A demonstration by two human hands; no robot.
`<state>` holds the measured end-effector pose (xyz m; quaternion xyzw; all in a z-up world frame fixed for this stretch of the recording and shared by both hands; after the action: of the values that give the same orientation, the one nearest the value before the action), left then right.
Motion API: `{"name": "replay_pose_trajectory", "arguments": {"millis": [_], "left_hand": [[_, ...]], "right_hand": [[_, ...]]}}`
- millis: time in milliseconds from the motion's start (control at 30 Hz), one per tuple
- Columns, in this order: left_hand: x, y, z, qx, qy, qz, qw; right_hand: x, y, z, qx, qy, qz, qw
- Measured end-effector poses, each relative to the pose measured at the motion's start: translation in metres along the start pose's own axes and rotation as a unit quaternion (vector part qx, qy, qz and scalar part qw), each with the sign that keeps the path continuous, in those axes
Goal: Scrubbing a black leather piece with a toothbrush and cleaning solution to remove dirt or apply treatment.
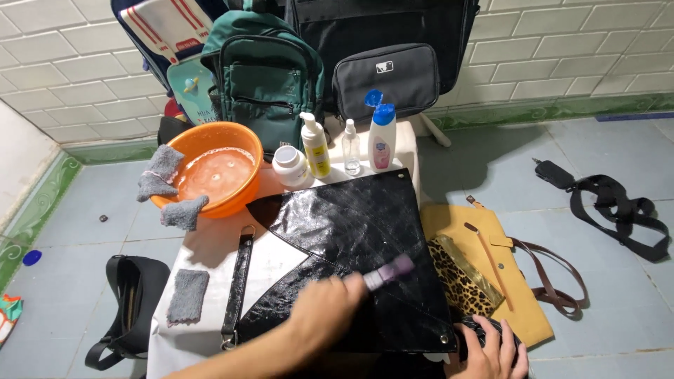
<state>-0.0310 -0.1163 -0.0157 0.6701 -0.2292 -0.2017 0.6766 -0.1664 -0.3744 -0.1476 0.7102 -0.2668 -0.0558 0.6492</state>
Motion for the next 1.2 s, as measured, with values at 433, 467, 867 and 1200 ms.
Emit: {"name": "replay_pose_trajectory", "arguments": {"millis": [433,467,867,1200], "left_hand": [[-0.007,0.008,-0.005,0.003,0.049,-0.029,0.998],[-0.019,0.003,0.008,-0.028,-0.022,-0.086,0.996],[-0.122,-0.058,-0.022,0.023,0.18,-0.117,0.976],[-0.102,-0.033,0.014,-0.094,0.245,-0.193,0.946]], "right_hand": [[-0.001,0.01,-0.004,0.011,-0.001,0.024,1.0],[0.001,0.01,-0.004,0.016,0.003,0.042,0.999],[-0.002,0.015,-0.013,-0.01,0.004,0.005,1.0],[-0.006,0.012,-0.007,-0.028,0.015,0.026,0.999]]}}
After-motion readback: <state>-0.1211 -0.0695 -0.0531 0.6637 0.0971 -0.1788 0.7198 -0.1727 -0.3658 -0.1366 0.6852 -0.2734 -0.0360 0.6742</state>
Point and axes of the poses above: each hand's wrist, its own x-axis towards the middle knuckle, its own y-axis out of the back of the hand, z = x × y, the point moved 1 cm from there along x, towards the middle knuckle, and after that the axes turned 5 degrees about y, right-handed, at the moved point
